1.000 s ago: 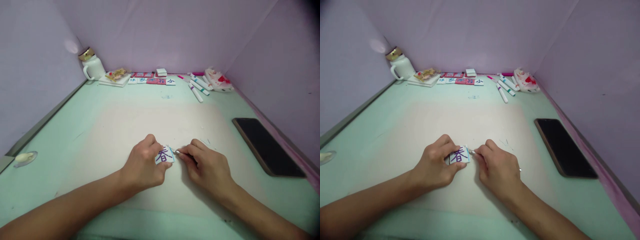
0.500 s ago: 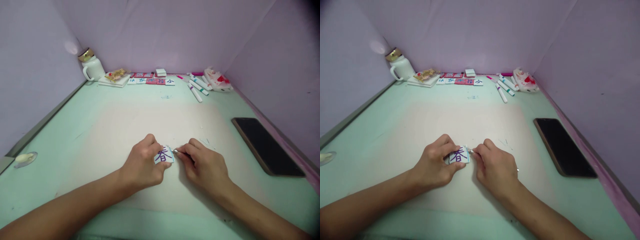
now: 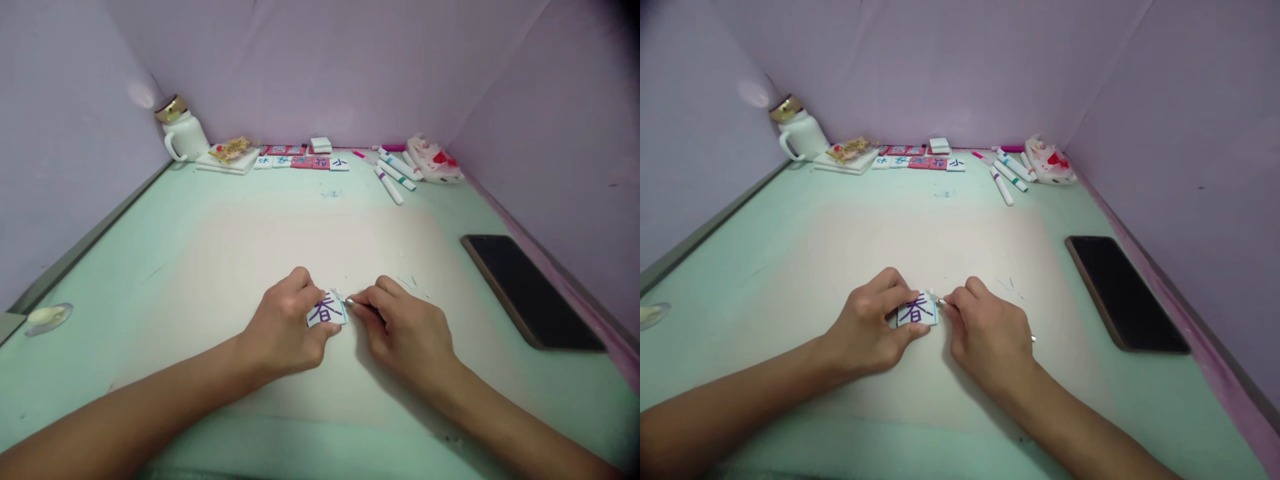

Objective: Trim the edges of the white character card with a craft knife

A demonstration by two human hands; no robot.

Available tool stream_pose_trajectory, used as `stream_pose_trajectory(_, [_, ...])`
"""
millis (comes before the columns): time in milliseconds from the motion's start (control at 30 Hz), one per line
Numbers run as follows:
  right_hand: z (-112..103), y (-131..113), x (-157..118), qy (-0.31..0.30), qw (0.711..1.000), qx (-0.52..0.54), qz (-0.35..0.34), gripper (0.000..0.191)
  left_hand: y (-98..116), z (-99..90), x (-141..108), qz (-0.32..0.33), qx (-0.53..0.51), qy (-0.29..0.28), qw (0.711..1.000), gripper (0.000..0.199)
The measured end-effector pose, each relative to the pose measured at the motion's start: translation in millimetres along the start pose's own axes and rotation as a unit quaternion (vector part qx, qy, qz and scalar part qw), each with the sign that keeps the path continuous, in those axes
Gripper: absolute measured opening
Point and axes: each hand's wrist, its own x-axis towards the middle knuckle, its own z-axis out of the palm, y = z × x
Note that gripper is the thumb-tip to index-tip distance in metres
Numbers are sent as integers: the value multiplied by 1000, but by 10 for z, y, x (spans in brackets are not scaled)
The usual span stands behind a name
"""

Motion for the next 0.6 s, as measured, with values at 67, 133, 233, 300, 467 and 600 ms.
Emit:
stream_pose_trajectory(67, [4,-17,10,-1,1000,-4,9,22,0,-8,3,2,-2,-1,1000,7])
stream_pose_trajectory(133, [5,-24,17,-3,1000,-7,10,22,0,-12,5,2,-5,-1,1000,6])
stream_pose_trajectory(233, [3,-13,24,-9,1000,-7,-3,23,-5,-9,6,2,-8,0,1000,7])
stream_pose_trajectory(300, [1,3,26,-11,1000,-7,-13,24,-9,-4,3,-1,-8,2,1000,7])
stream_pose_trajectory(467, [-13,43,22,-17,999,5,-27,25,-8,6,-14,-5,-5,5,1000,7])
stream_pose_trajectory(600, [-25,56,20,-24,999,6,-23,26,-5,2,-10,-2,-3,0,1000,6])
